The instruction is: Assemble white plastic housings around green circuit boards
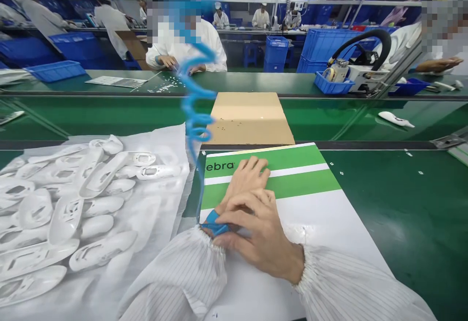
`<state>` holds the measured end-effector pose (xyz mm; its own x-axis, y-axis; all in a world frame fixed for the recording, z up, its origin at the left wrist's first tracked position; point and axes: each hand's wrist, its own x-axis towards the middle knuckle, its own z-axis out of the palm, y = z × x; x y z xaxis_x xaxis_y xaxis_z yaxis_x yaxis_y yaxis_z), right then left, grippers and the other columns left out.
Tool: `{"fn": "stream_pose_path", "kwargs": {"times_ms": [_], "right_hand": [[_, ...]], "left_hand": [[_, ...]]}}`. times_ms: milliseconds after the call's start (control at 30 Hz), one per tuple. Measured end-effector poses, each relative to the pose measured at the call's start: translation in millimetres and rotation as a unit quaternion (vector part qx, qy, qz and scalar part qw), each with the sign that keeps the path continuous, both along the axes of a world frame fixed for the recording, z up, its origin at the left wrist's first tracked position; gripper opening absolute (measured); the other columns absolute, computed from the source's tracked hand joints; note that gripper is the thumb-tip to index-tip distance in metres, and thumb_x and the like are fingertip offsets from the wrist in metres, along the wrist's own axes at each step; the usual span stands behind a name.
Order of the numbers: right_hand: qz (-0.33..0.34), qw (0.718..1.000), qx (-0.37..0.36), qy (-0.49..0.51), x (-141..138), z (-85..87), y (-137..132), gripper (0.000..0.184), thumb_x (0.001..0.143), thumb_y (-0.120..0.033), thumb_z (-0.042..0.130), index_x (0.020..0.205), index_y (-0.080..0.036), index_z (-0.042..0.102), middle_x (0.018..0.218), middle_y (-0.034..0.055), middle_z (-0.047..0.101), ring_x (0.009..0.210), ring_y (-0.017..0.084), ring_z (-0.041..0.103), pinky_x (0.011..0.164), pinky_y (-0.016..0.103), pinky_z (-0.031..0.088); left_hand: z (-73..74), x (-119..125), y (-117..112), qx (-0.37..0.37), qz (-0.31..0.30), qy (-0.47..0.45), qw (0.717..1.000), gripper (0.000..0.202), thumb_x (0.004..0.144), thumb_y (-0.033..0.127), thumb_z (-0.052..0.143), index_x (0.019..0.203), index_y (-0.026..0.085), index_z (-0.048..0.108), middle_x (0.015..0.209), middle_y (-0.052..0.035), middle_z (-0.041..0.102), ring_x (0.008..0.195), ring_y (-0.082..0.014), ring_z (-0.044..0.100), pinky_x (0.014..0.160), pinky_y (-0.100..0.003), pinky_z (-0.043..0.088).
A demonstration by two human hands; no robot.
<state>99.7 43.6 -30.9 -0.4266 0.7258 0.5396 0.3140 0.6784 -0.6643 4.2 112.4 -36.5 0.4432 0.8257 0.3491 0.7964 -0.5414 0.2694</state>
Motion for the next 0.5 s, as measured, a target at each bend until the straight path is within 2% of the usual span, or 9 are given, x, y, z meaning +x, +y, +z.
{"fn": "stream_pose_path", "kwargs": {"times_ms": [100,167,233,300,367,400,433,500], "right_hand": [[0.039,0.994,-0.098,0.034,9,4.5,9,0.025,0.076,-0.041,0.08,0.099,-0.031,0.074,0.104,-0.0017,0.068,0.097,0.018,0.054,0.086,0.038,0.033],[0.103,0.967,-0.209,0.104,22,4.6,23,0.024,0.079,-0.038,0.078,0.102,-0.031,0.074,0.109,0.0004,0.065,0.099,0.018,0.055,0.087,0.037,0.037],[0.135,0.904,-0.341,0.218,37,0.9,41,0.022,0.082,-0.038,0.074,0.103,-0.031,0.073,0.106,0.001,0.063,0.091,0.015,0.055,0.083,0.034,0.041],[0.099,0.816,-0.453,0.345,51,-5.0,60,0.018,0.082,-0.036,0.075,0.099,-0.03,0.073,0.097,-0.001,0.06,0.079,0.011,0.051,0.077,0.029,0.042],[0.047,0.731,-0.519,0.441,60,-10.0,73,0.02,0.079,-0.031,0.078,0.097,-0.029,0.072,0.092,-0.0033,0.058,0.072,0.008,0.048,0.072,0.026,0.041],[0.032,0.704,-0.534,0.467,62,-11.6,76,0.022,0.077,-0.029,0.079,0.098,-0.029,0.071,0.092,-0.0037,0.057,0.072,0.007,0.047,0.07,0.024,0.04],[0.026,0.691,-0.541,0.478,63,-12.5,78,0.025,0.075,-0.027,0.08,0.098,-0.028,0.071,0.092,-0.0036,0.056,0.072,0.007,0.047,0.07,0.024,0.04],[0.036,0.701,-0.539,0.465,61,-12.4,77,0.026,0.074,-0.025,0.081,0.098,-0.025,0.071,0.09,-0.0028,0.056,0.072,0.008,0.046,0.07,0.024,0.04]], "left_hand": [[-3.7,-2,-3,-0.003,0.009,0.027,1.0,0.01,0.088,0.013,0.054,0.09,0.019,0.061,0.114,-0.007,0.06,0.1,-0.0247,0.052,0.079,-0.041,0.043],[-11.0,-4,-1,-0.022,0.034,-0.018,0.999,0.009,0.09,0.016,0.054,0.093,0.02,0.062,0.112,-0.0046,0.061,0.099,-0.023,0.052,0.081,-0.04,0.044],[-18.4,-5,2,-0.037,0.052,-0.061,0.996,0.009,0.092,0.017,0.055,0.094,0.02,0.062,0.11,-0.0038,0.062,0.099,-0.0219,0.052,0.084,-0.039,0.045],[-23.2,-6,5,-0.034,0.063,-0.084,0.994,0.01,0.093,0.017,0.053,0.095,0.019,0.062,0.11,-0.0047,0.062,0.099,-0.0218,0.051,0.087,-0.039,0.046],[-24.8,-5,6,-0.027,0.073,-0.097,0.992,0.013,0.096,0.016,0.049,0.097,0.018,0.062,0.112,-0.0059,0.062,0.1,-0.0222,0.051,0.089,-0.041,0.045],[-24.8,-5,6,-0.025,0.073,-0.097,0.992,0.014,0.096,0.016,0.048,0.098,0.018,0.062,0.112,-0.0061,0.062,0.1,-0.0223,0.051,0.089,-0.041,0.045],[-24.5,-4,5,-0.024,0.071,-0.095,0.993,0.014,0.096,0.016,0.048,0.098,0.018,0.062,0.111,-0.0063,0.062,0.1,-0.0225,0.051,0.09,-0.042,0.045],[-23.9,-4,4,-0.025,0.069,-0.094,0.993,0.014,0.096,0.015,0.048,0.097,0.018,0.062,0.111,-0.0064,0.061,0.1,-0.0229,0.051,0.09,-0.042,0.045]]}}
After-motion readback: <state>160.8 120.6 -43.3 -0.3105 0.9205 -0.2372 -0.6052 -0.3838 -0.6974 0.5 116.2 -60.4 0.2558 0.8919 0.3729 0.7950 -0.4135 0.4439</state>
